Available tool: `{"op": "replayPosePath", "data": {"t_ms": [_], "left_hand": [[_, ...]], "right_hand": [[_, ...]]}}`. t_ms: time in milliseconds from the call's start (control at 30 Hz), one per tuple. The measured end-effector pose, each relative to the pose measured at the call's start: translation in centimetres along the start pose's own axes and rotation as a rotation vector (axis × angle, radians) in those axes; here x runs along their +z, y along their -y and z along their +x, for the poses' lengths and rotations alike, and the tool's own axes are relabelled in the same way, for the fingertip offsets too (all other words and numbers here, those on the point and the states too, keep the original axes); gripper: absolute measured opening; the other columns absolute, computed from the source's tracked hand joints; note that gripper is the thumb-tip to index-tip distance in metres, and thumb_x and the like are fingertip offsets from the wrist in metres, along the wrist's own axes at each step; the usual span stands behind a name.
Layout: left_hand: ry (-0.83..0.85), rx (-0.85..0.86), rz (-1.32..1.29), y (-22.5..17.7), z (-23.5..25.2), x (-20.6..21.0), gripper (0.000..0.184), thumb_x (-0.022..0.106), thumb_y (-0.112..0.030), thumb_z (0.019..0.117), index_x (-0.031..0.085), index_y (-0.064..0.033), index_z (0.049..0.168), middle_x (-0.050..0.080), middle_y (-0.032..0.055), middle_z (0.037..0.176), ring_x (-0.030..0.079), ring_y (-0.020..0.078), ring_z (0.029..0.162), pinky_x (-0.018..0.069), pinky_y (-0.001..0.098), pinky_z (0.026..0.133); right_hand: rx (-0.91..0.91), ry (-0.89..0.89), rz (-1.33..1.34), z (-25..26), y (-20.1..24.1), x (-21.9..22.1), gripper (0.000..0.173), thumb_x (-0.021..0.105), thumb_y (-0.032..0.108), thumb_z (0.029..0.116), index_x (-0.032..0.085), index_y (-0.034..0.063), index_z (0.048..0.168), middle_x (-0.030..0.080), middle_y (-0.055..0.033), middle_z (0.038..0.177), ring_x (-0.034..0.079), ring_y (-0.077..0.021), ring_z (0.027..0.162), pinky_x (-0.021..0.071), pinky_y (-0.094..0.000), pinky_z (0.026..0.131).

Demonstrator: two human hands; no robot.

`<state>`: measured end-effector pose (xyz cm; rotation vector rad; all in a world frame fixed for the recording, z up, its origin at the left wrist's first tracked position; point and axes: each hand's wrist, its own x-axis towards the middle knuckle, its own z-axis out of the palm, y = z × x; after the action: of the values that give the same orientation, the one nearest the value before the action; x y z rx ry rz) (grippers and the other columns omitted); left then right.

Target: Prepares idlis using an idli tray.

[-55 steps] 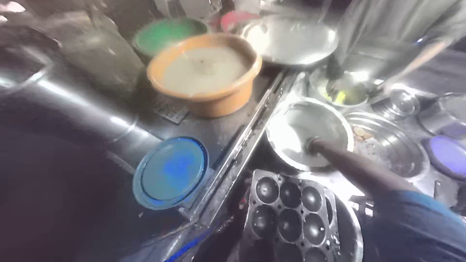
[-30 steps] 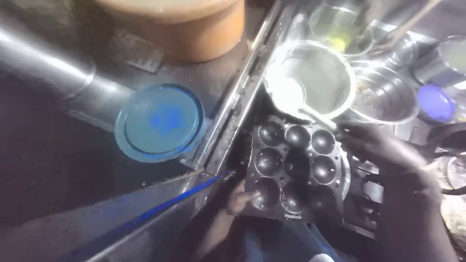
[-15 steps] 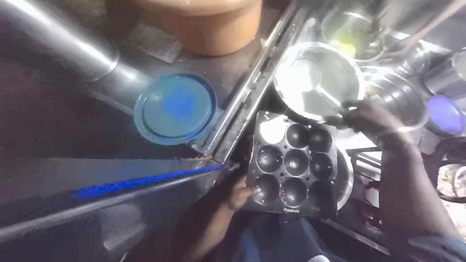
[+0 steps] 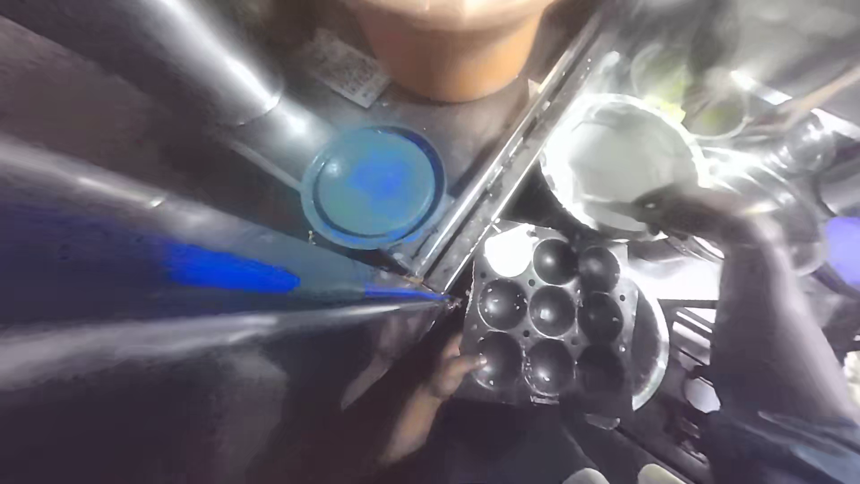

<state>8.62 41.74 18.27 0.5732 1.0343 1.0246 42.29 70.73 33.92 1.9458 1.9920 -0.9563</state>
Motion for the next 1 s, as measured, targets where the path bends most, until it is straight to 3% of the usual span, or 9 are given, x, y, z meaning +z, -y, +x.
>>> {"op": "replayPosePath", "data": {"t_ms": [167, 333, 500, 667, 733, 800, 867, 933, 1000], "left_hand": [[0.012, -0.048, -0.037, -0.1, 0.2, -0.4, 0.051, 0.064, 0.006, 0.0777, 0.055, 0.0001, 0.127, 0.074, 0.0008, 0.105, 0.071, 0.0073, 0.094, 0.0604, 0.0281, 0.085], [0.025, -0.027, -0.025, -0.4, 0.4, -0.4, 0.05, 0.064, 0.005, 0.0748, 0.058, -0.0015, 0.124, 0.075, -0.0004, 0.102, 0.072, 0.0069, 0.091, 0.0609, 0.0281, 0.083], [-0.01, -0.023, 0.025, -0.4, 0.2, -1.4, 0.053, 0.067, 0.004, 0.0733, 0.058, -0.002, 0.125, 0.075, 0.0003, 0.105, 0.071, 0.007, 0.095, 0.0606, 0.0277, 0.085], [-0.039, -0.074, 0.067, -0.2, -0.8, -1.8, 0.061, 0.065, 0.005, 0.0751, 0.051, 0.0012, 0.134, 0.072, 0.0014, 0.111, 0.07, 0.0066, 0.098, 0.0595, 0.0273, 0.088], [-0.066, -0.104, 0.07, 0.3, -1.2, -1.7, 0.063, 0.065, 0.004, 0.076, 0.049, 0.0009, 0.137, 0.072, 0.0012, 0.112, 0.069, 0.0056, 0.099, 0.0592, 0.0261, 0.088], [-0.084, -0.131, 0.056, 0.9, -1.3, -1.7, 0.061, 0.066, 0.002, 0.0766, 0.05, -0.0004, 0.136, 0.073, 0.0016, 0.109, 0.071, 0.0068, 0.095, 0.0605, 0.0271, 0.084], [-0.092, -0.134, 0.046, 1.3, -1.4, -1.1, 0.062, 0.066, 0.001, 0.0759, 0.049, -0.0001, 0.135, 0.073, 0.0005, 0.107, 0.071, 0.0062, 0.094, 0.0604, 0.0265, 0.083], [-0.1, -0.114, 0.018, 1.5, -1.3, -0.5, 0.061, 0.066, 0.001, 0.0748, 0.05, 0.0011, 0.134, 0.073, 0.0005, 0.106, 0.071, 0.0061, 0.093, 0.0602, 0.0264, 0.083], [-0.095, -0.096, 0.019, 1.9, -1.4, -0.5, 0.059, 0.066, 0.001, 0.0746, 0.052, 0.002, 0.132, 0.073, 0.0011, 0.105, 0.071, 0.0062, 0.093, 0.0601, 0.0267, 0.084]], "right_hand": [[-0.031, -0.215, 0.243, -9.7, -2.3, 2.8, 0.022, 0.06, 0.016, 0.1037, 0.066, 0.0052, 0.122, 0.065, -0.0049, 0.073, 0.056, -0.0109, 0.054, 0.0498, -0.0308, 0.052], [-0.01, -0.409, 0.064, -15.1, -1.6, 9.9, 0.026, 0.06, 0.025, 0.1014, 0.069, 0.013, 0.123, 0.07, -0.0129, 0.081, 0.066, -0.0306, 0.068, 0.0522, -0.0584, 0.063], [-0.037, -0.467, 0.11, -15.6, -2.0, 12.1, 0.027, 0.059, 0.026, 0.101, 0.066, 0.0098, 0.122, 0.069, -0.0118, 0.078, 0.066, -0.0284, 0.065, 0.0536, -0.0541, 0.06], [-0.056, -0.352, 0.596, -10.0, -3.7, 5.1, 0.02, 0.059, 0.016, 0.1038, 0.06, 0.004, 0.119, 0.063, -0.0023, 0.074, 0.054, -0.0067, 0.052, 0.0495, -0.0252, 0.048], [-0.078, -0.365, 0.285, -4.5, -4.5, 2.2, 0.022, 0.058, 0.023, 0.1045, 0.065, 0.0084, 0.119, 0.065, -0.009, 0.079, 0.057, -0.0163, 0.056, 0.0499, -0.0366, 0.052], [-0.016, -0.283, -0.052, 2.4, -3.3, 0.0, 0.027, 0.059, 0.018, 0.1026, 0.066, 0.0041, 0.125, 0.069, -0.0241, 0.104, 0.067, -0.0402, 0.09, 0.0526, -0.0634, 0.079], [0.033, -0.134, -0.364, 7.6, -1.4, 0.1, 0.028, 0.066, 0.016, 0.0954, 0.068, 0.0015, 0.119, 0.067, -0.0295, 0.117, 0.063, -0.051, 0.111, 0.0447, -0.0756, 0.091], [0.042, 0.102, -0.551, 9.8, 2.0, 1.3, 0.024, 0.068, 0.012, 0.0952, 0.068, -0.0063, 0.111, 0.067, -0.0295, 0.109, 0.065, -0.0485, 0.103, 0.0473, -0.0706, 0.088], [0.019, 0.254, -0.519, 10.2, 4.0, 2.4, 0.02, 0.064, 0.014, 0.0995, 0.068, -0.005, 0.096, 0.066, -0.0189, 0.086, 0.062, -0.0312, 0.074, 0.0513, -0.0527, 0.07]]}}
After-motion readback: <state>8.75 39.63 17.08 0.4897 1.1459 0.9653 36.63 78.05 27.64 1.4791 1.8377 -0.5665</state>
